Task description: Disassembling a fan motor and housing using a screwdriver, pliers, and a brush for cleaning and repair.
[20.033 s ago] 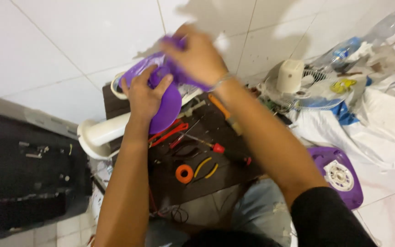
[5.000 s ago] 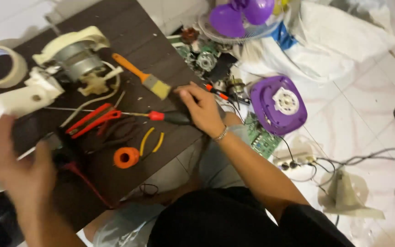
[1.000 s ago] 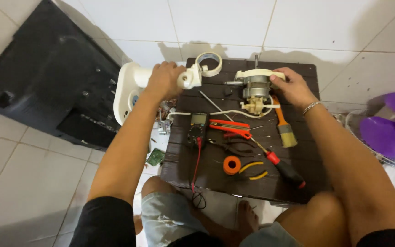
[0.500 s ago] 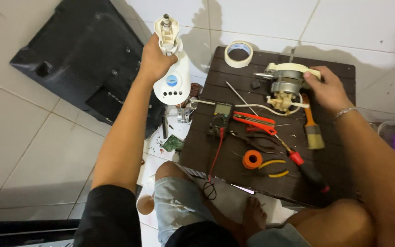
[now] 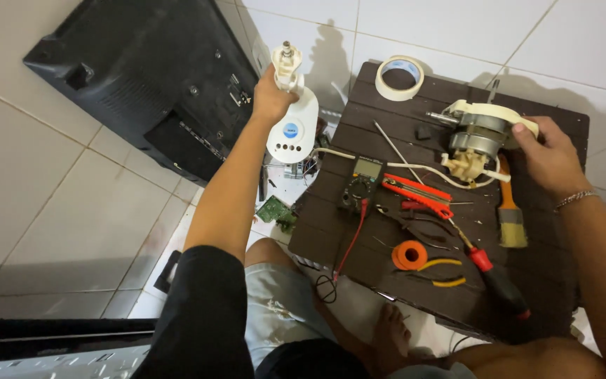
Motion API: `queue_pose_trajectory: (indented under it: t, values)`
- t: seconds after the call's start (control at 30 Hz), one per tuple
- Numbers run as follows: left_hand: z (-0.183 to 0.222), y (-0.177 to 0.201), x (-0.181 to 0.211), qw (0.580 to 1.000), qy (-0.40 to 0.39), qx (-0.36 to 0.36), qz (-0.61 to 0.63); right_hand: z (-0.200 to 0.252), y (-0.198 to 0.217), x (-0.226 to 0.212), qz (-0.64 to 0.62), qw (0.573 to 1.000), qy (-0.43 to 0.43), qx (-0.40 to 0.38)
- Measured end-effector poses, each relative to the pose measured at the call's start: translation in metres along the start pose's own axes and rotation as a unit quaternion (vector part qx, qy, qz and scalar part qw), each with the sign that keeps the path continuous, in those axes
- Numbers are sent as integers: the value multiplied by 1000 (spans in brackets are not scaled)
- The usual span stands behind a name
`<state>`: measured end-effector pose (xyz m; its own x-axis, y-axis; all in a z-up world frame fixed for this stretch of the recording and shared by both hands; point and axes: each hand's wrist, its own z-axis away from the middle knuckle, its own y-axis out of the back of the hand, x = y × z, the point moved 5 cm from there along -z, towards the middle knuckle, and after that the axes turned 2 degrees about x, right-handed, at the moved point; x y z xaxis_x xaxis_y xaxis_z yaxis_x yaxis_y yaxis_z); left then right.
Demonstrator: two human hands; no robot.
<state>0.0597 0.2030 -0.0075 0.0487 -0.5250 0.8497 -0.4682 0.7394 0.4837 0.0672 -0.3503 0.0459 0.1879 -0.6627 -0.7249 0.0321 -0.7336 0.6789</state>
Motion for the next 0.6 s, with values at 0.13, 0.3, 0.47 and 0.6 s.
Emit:
queue_pose_trajectory:
  t: [0.13, 0.3, 0.47, 0.6]
  values:
    - [-24, -40, -79, 1000, -2, 6, -12, -1, -1, -1, 22, 1000, -2, 1]
    - [-54, -87, -156, 991, 21, -11, -129, -3, -1, 5, 12, 999, -37, -3]
    - [-46, -93, -180, 987, 84, -40, -131, -1, -3, -9, -80, 988, -130, 4]
    - [-33, -94, -197, 969, 159, -49, -185, -6, -6, 5, 19, 988, -154, -3]
